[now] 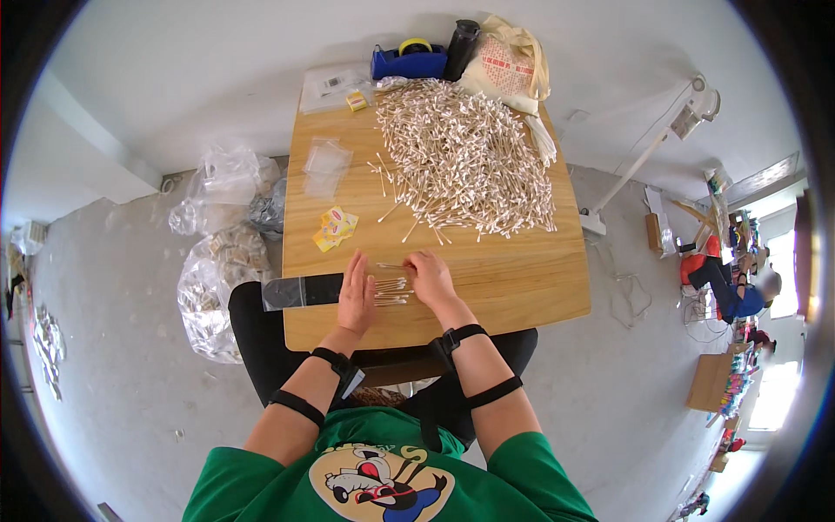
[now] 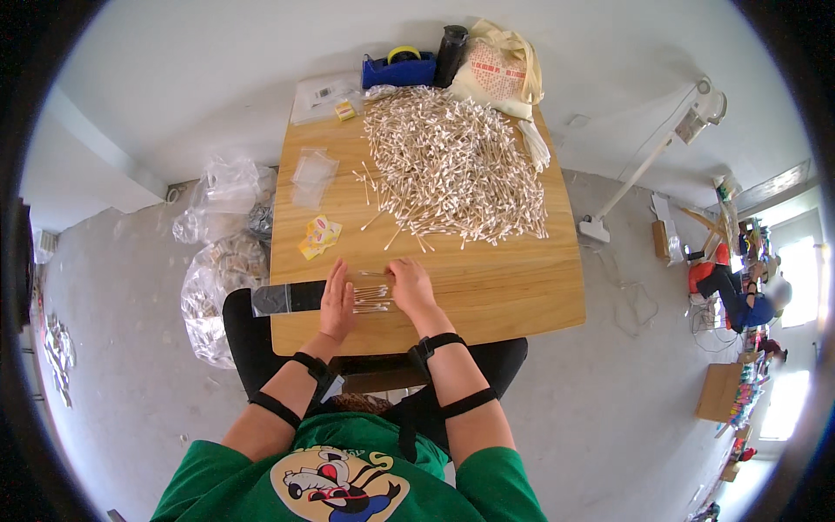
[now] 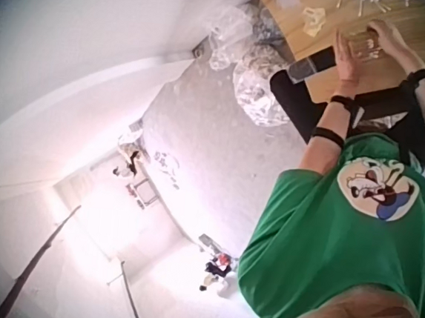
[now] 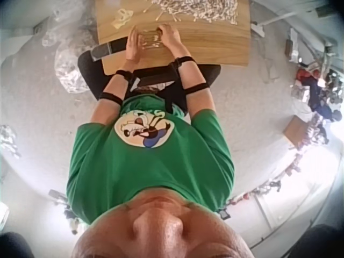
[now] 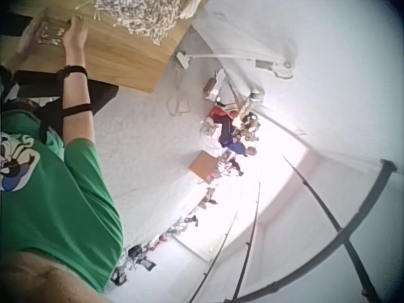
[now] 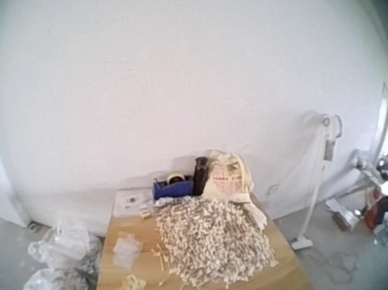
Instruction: Sorting cotton swabs on a table and putting them into small plastic bags.
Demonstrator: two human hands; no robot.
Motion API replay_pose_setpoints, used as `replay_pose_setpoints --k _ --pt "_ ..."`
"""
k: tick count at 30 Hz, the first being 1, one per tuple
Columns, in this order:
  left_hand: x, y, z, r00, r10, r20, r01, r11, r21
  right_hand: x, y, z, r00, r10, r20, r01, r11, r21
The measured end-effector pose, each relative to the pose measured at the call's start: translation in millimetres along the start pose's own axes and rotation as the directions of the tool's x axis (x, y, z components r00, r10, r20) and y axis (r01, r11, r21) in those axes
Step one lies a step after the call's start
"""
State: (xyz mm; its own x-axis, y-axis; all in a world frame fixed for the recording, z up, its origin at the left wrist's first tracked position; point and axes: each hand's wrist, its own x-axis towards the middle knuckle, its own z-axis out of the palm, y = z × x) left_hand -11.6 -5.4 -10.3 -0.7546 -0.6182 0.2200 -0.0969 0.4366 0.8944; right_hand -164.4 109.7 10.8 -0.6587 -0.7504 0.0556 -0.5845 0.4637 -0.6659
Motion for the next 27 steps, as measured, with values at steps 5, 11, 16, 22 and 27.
replay_pose_setpoints --k 5,11,16,22,27 --pt "8.8 -7.8 -25.1 0.966 0.188 0.175 -0.233 0.930 0.285 1.5 -13.3 -0.3 0.997 0.071 -0.010 -0.069 0.992 0.103" --pt "10.3 8.9 -22.5 0.937 0.147 0.316 -0.299 0.804 0.513 2.1 -12.8 3.6 0.999 -0.030 0.013 0.030 1.000 0.005" --pt "10.6 1.4 -20.1 0.941 0.140 0.307 -0.275 0.847 0.454 4.2 -10.1 0.8 0.996 -0.085 0.026 0.087 0.993 -0.085" --pt "7.7 2.6 -23.0 0.931 0.178 0.318 -0.310 0.847 0.432 -36.1 1.6 -38.1 0.998 0.058 -0.016 -0.058 0.998 -0.002" --pt "8.8 12.9 -26.9 0.910 0.214 0.355 -0.368 0.813 0.452 -103.7 2.6 -53.1 0.979 0.192 0.075 -0.202 0.962 0.182"
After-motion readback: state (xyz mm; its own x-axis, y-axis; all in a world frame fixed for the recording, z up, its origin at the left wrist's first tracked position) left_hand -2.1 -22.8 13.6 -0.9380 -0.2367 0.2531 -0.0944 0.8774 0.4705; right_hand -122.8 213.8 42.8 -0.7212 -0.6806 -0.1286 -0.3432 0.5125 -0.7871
